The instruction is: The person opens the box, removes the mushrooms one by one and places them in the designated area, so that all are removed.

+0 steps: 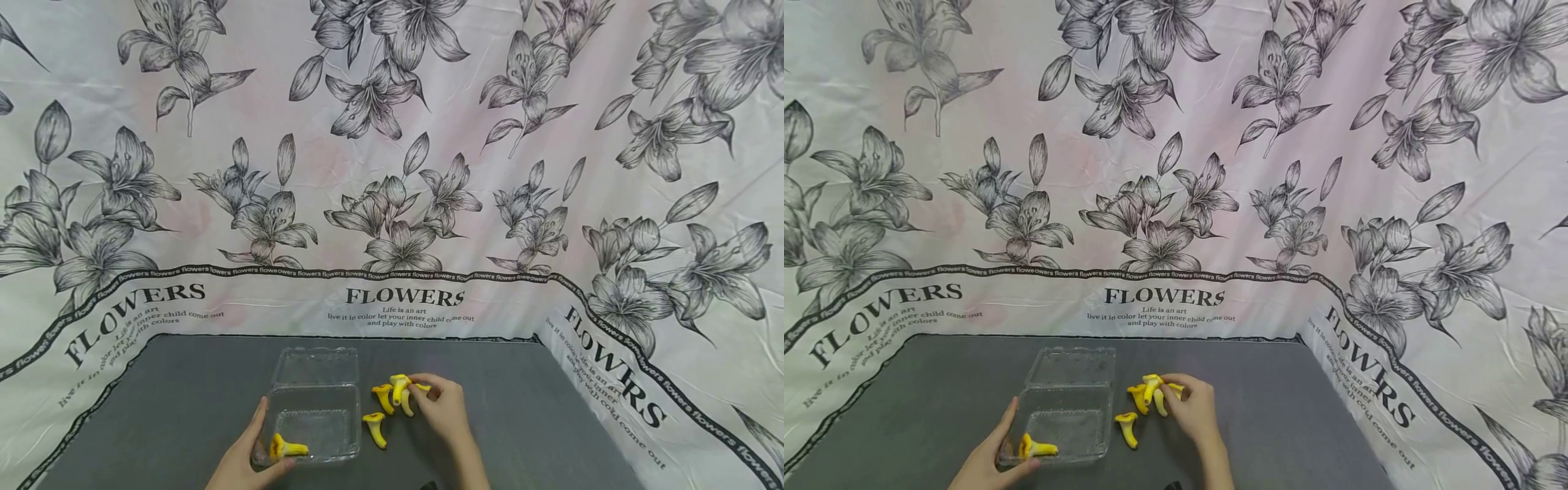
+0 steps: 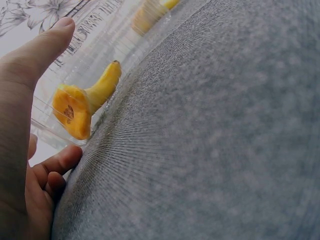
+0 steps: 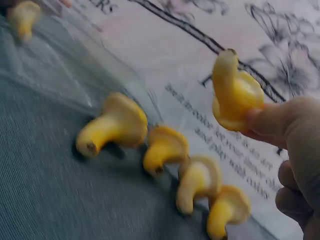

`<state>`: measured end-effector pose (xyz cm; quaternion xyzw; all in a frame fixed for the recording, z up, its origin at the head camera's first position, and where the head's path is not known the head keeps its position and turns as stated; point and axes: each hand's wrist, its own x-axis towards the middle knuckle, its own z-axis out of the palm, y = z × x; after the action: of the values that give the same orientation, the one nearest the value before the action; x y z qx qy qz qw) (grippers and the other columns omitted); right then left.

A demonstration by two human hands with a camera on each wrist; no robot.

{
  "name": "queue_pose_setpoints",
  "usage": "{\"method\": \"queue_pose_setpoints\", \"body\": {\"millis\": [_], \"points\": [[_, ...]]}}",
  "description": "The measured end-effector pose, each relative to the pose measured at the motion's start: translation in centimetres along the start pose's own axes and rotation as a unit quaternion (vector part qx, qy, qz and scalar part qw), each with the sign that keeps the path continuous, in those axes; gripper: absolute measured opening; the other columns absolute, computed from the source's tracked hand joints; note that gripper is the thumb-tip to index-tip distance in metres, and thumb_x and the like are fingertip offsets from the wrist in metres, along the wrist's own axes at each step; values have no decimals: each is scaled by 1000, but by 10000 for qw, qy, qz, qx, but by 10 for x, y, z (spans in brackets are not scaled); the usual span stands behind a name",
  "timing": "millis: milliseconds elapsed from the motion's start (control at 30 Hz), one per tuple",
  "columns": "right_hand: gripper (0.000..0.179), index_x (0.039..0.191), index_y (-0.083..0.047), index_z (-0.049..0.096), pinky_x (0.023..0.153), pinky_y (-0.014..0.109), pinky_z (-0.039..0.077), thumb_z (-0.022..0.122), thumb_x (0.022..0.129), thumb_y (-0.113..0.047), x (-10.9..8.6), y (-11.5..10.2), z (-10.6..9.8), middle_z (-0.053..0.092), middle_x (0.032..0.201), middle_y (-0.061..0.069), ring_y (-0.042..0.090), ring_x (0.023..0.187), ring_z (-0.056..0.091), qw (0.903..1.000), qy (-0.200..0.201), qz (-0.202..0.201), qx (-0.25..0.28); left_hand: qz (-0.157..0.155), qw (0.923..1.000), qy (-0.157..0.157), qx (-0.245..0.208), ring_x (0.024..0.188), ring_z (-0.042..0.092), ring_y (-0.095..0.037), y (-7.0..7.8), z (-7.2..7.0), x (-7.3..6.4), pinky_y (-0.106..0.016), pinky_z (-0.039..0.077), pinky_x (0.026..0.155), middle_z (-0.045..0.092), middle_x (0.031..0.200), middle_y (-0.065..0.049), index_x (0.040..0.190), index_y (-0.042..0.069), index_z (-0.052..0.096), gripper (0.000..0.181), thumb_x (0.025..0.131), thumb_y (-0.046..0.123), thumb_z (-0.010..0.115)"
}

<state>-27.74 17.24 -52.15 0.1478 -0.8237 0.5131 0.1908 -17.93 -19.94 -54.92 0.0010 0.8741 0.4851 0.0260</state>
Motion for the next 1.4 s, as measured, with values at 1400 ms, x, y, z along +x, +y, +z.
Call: {"method": "queue_pose_setpoints", "body": {"millis": [1400], "points": [[14,94,-19,85,47,19,29,83,89,-6,-6,31,-26,48,56,-9,-1,46,28,9740,-2091,204,-850,-126,9998,-147,22,71,46,-17,-4,-1,4,-29,41,63,47,86,-4,173,18,3,121,89,41,86]]}}
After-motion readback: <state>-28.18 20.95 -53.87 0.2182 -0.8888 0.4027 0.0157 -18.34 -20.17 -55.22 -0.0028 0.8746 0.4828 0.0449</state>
